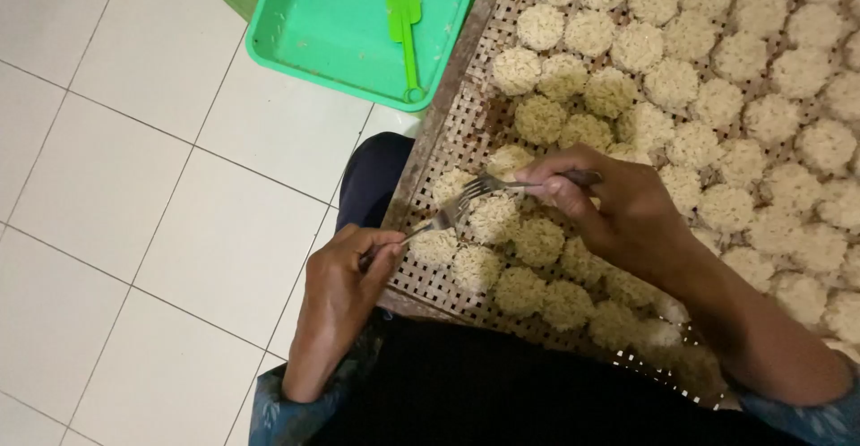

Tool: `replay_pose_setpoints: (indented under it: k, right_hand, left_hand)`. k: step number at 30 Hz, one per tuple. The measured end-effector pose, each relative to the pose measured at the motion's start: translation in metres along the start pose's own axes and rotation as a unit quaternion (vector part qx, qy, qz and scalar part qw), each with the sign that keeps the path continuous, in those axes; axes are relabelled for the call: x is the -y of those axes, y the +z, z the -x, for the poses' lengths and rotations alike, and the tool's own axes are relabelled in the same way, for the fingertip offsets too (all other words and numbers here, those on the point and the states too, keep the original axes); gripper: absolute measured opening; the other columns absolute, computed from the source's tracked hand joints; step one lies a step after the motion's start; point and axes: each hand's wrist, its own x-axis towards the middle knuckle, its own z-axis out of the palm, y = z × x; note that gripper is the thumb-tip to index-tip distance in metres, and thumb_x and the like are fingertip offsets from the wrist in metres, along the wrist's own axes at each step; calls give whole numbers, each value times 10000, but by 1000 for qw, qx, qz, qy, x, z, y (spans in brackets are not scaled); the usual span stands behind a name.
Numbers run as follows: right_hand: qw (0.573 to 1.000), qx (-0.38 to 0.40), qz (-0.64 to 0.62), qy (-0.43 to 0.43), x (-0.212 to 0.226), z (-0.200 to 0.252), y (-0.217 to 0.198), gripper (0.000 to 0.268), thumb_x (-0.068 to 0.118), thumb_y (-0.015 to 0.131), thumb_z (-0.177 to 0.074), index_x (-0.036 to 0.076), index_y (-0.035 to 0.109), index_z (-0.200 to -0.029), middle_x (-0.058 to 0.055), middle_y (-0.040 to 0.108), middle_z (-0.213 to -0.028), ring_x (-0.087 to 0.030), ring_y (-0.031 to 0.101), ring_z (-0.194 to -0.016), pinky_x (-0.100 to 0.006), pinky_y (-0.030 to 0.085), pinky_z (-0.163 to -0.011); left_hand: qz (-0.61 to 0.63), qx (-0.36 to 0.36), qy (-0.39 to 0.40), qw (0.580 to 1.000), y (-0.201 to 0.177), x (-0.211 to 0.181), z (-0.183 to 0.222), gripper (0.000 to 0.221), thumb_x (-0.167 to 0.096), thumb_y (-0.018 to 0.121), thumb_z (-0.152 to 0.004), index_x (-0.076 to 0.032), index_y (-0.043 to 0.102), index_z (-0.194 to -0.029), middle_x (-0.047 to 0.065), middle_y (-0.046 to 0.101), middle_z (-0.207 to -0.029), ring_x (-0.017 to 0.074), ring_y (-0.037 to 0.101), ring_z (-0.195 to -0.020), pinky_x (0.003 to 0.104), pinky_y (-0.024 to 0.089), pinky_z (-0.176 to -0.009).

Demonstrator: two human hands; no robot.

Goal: The person uses two forks to pick up and arrange small, round, textured food balls on a perforated metal tray. They occasionally use a green spatula to scrape residue from a green tray and place it onto the food balls.

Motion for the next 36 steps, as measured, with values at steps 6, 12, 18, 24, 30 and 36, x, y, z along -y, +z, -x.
replay_pose_setpoints:
  k: [6,12,18,24,30,36]
  right_hand:
    - [1000,1,20,14,0,-8,-6,140,16,613,-969,81,662,-1083,-35,703,-697,-92,359,-373,-243,249,-317]
    - [999,20,19,33,6,-11,-2,117,73,595,-979,103,630,-1086,-21,656,-656,-107,388,-386,-253,287,-291]
    - [986,56,19,156,13,-21,8,139,78,580,-955,52,682,-1046,-83,753,-754,-130,430,-357,-248,304,-254]
    - [996,26,7,85,12,-13,-5,108,70,599,-985,97,623,-1086,-75,730,-727,-105,400,-345,-242,278,-237]
    - [995,2,15,98,9,-16,4,102,81,563,-997,101,642,-1058,-34,633,-644,-114,420,-380,-243,316,-272]
    - [997,-20,67,-16,-15,-12,8,106,38,543,-1015,23,621,-1086,-91,678,-664,-109,359,-350,-254,276,-266]
  left_hand:
    - [21,1,-40,999,-2,8,2,149,-160,727,-894,-73,804,-988,41,726,-847,139,612,-632,280,497,-559]
    - [81,19,-75,994,-11,16,0,113,-120,765,-869,-100,822,-965,32,735,-760,117,609,-636,248,481,-570]
    - [77,-8,-40,996,-3,6,-10,93,-117,754,-867,-75,805,-932,44,747,-751,130,613,-625,265,505,-566]
    - [25,-17,-25,999,-1,11,-16,89,-144,763,-857,-74,799,-899,62,744,-755,143,603,-590,273,494,-525]
    - [70,24,-37,997,-5,17,-22,72,-133,757,-879,-83,791,-919,26,696,-682,108,519,-537,251,400,-474]
    - [110,8,-136,985,-32,10,-13,162,-101,753,-869,-57,832,-1004,72,796,-852,137,628,-666,265,503,-608]
